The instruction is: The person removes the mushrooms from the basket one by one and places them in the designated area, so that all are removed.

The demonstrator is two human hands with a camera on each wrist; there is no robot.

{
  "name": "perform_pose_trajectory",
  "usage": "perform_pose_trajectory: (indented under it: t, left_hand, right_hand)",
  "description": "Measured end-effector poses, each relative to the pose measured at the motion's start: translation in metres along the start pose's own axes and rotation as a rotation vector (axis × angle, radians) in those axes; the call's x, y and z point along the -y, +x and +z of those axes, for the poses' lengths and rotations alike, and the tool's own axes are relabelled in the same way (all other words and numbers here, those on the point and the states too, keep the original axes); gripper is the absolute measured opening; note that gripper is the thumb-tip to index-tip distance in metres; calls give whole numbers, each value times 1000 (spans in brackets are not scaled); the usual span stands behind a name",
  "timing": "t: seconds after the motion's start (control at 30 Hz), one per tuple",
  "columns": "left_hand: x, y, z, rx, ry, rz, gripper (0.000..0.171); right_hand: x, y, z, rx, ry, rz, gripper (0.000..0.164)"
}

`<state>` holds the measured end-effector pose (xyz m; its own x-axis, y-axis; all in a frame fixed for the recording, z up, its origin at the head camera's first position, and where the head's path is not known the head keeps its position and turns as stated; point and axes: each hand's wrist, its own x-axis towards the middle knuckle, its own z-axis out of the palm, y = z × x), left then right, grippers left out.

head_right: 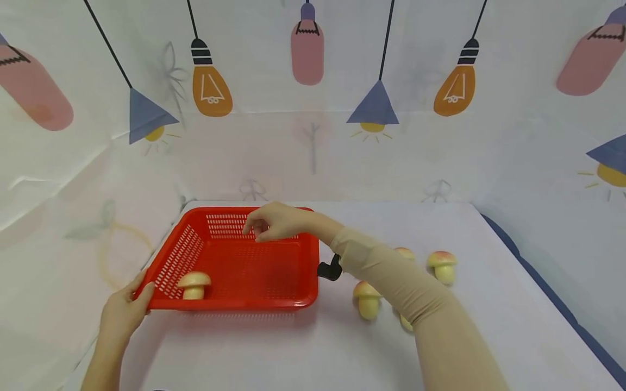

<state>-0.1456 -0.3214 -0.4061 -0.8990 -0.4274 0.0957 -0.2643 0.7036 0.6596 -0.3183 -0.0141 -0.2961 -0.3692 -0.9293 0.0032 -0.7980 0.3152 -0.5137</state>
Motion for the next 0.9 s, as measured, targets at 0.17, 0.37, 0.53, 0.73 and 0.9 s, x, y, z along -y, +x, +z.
perform_pose_trajectory:
  t: [0.17,0.37,0.53,0.73,0.9]
  left_hand:
    - [-1,0,1,-2,3,11,50]
    - [1,0,0,3,1,-2,51]
    - [2,0,1,-2,10,-5,51]
    - [0,0,0,8,3,-10,51]
    - [0,-1,-1,23,0,-25,52]
  right_hand:
    - [3,9,6,14,61,-16,22]
    - [2,25,15,43,106,-32,23]
    - [0,40,23,69,144,-62,25]
    - [1,56,35,154,149,-96,30]
    - [1,71,44,189,124,-126,34]
